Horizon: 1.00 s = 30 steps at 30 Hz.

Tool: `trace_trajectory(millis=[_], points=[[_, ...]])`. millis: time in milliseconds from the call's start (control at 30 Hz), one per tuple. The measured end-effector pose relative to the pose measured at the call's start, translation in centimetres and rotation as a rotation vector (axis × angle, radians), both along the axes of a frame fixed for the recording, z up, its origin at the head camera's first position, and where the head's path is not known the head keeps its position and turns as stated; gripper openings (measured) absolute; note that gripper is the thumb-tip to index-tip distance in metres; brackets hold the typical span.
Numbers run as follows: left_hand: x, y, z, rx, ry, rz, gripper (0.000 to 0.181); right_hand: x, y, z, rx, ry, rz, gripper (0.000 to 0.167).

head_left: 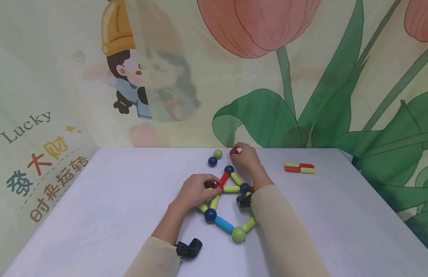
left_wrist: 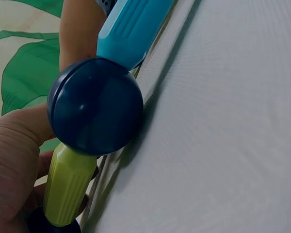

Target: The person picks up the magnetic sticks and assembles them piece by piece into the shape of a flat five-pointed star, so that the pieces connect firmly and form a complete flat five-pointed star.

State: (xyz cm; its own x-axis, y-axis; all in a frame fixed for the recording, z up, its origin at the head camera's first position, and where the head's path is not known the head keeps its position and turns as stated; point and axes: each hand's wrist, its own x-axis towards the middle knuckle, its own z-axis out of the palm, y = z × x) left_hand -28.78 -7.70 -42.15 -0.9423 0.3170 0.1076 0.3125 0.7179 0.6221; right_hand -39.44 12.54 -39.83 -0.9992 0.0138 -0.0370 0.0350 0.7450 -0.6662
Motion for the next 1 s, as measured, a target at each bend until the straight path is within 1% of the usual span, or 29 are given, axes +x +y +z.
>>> trace_trajectory(millis=[133, 267, 333, 433, 600, 700, 767, 867, 1000], points=[[0.1, 0.0, 0.1, 0.008, -0.008, 0.011, 0.021, -0.1, 0.5, 0.4, -0.145, -0.022, -0.029, 0.04], [0.1, 0.0, 0.1, 0.014, -0.016, -0.004, 0.022, 0.3, 1.2, 1.3, -0.319, -0.062, -0.043, 0.043], [0.1, 0.0, 0.0, 0.019, -0.017, -0.012, 0.022, 0.7, 1.7, 1.9, -0.386, -0.079, -0.038, 0.045], [0.1, 0.0, 0.0, 0.022, -0.011, -0.015, 0.022, 1.5, 2.5, 3.1, -0.47, -0.083, -0.02, 0.047], [0.2, -0.2, 0.0, 0.019, 0.003, 0.0, 0.021, 3.4, 4.2, 5.0, -0.565, -0.074, 0.006, 0.051], [0.3, -0.3, 0.1, 0.02, 0.005, 0.007, 0.021, 4.5, 5.6, 5.5, -0.546, -0.078, 0.026, 0.05], [0.3, -0.3, 0.2, 0.018, 0.004, 0.009, 0.021, 5.3, 6.6, 5.5, -0.508, -0.09, 0.051, 0.051], [0.3, -0.2, 0.2, 0.013, -0.001, 0.012, 0.021, 6.3, 8.0, 5.1, -0.435, -0.111, 0.078, 0.055], [0.3, 0.0, 0.2, 0.011, -0.012, 0.008, 0.021, 7.6, 9.8, 4.3, -0.369, -0.136, 0.085, 0.058]])
